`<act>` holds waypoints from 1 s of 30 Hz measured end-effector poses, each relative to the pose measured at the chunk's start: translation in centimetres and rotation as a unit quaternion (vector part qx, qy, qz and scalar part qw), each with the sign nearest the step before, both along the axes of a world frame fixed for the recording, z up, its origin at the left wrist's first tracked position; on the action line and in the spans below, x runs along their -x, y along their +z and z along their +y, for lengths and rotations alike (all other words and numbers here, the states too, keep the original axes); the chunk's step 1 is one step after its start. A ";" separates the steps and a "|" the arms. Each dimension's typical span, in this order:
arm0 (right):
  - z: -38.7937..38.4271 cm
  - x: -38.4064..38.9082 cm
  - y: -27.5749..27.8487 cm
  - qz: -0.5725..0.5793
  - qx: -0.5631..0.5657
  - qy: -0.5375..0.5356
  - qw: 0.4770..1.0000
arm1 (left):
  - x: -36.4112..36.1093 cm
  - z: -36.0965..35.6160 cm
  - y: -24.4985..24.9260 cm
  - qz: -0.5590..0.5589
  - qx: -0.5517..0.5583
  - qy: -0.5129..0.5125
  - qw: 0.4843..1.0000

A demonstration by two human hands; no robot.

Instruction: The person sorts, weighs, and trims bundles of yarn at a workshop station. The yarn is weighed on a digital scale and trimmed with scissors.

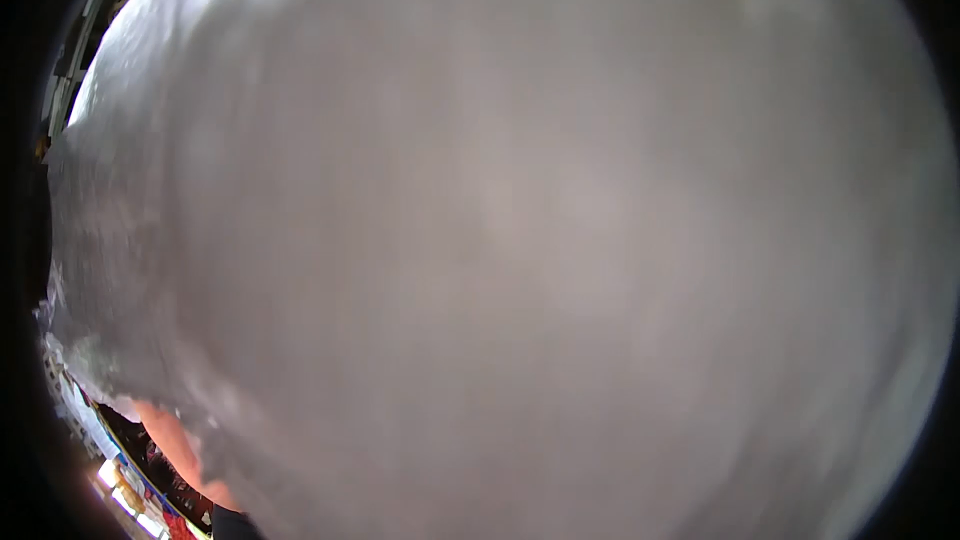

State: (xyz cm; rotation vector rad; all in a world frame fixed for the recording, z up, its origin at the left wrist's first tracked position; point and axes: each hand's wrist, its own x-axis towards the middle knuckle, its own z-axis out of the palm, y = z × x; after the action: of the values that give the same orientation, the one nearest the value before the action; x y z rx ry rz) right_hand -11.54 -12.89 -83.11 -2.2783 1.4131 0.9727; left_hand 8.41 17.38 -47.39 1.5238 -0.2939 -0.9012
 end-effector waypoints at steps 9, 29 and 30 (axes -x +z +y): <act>2.5 0.5 0.8 -0.007 -0.014 0.035 0.999 | 0.6 0.2 0.6 0.009 0.000 0.005 1.000; -0.7 -5.4 0.9 -0.021 0.021 0.060 0.998 | -0.7 0.5 0.7 0.018 -0.006 -0.023 1.000; -1.3 -5.9 0.5 -0.017 0.022 0.063 0.998 | -0.9 0.5 0.7 0.020 -0.007 -0.025 0.999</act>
State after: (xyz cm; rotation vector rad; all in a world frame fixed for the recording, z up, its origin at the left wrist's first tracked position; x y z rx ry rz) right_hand -5.69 -14.15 -82.59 -2.4300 1.3041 0.9424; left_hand 9.32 17.85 -46.70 1.5156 -0.2970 -0.9743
